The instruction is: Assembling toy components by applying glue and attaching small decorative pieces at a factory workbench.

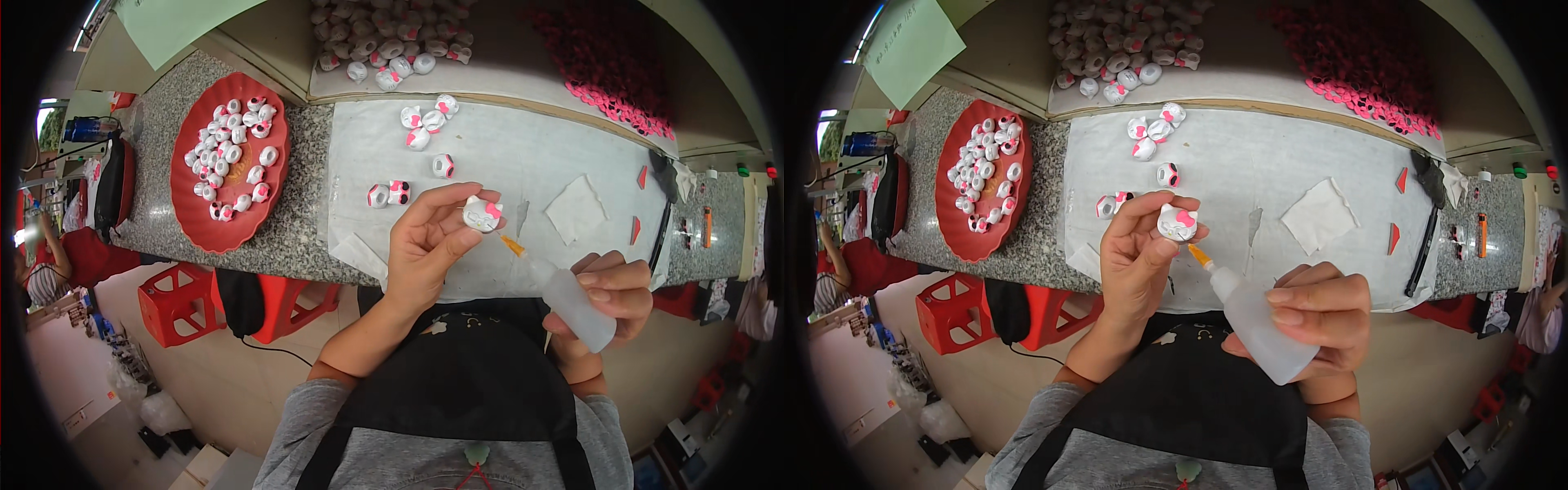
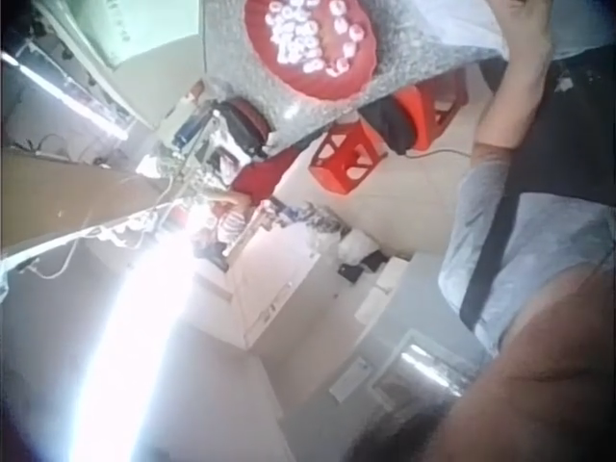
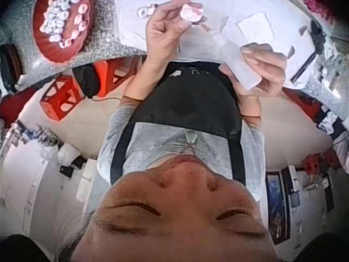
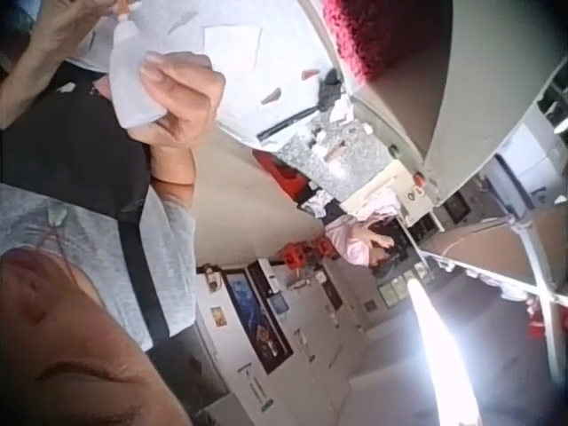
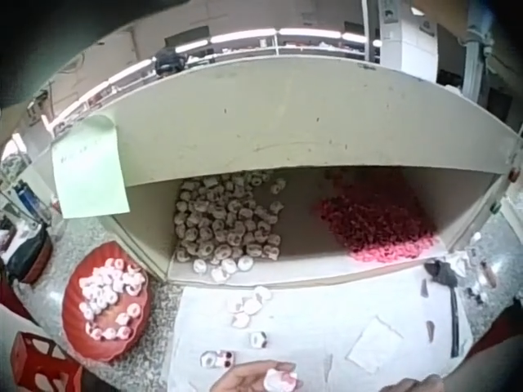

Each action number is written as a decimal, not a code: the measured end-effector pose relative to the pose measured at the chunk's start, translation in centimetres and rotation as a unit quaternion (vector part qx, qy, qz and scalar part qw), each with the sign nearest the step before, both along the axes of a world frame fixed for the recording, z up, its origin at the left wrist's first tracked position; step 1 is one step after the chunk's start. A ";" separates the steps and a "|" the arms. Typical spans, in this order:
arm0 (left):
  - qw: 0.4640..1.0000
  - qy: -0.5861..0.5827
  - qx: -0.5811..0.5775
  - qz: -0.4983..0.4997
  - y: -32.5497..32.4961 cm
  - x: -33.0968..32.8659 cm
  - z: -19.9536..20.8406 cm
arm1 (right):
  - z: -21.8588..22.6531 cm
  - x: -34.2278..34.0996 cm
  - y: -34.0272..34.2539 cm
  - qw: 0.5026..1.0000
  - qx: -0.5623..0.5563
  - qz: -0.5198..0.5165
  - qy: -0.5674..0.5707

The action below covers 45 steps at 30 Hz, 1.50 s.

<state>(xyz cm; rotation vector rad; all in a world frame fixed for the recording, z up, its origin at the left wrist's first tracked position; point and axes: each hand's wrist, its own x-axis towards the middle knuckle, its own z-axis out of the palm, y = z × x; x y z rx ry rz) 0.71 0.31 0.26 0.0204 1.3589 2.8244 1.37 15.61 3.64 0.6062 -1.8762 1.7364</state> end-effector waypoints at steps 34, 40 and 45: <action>1.000 -0.004 -0.008 -0.030 0.3 0.1 -0.3 | 0.3 -0.4 0.7 0.995 0.059 0.073 0.015; 0.996 0.048 -0.077 -0.001 0.0 0.1 -0.9 | 0.4 -0.4 0.5 0.996 0.065 0.066 0.015; 0.988 0.085 -0.127 0.009 0.1 0.0 -0.8 | 0.3 -0.5 0.4 0.995 0.064 0.073 0.013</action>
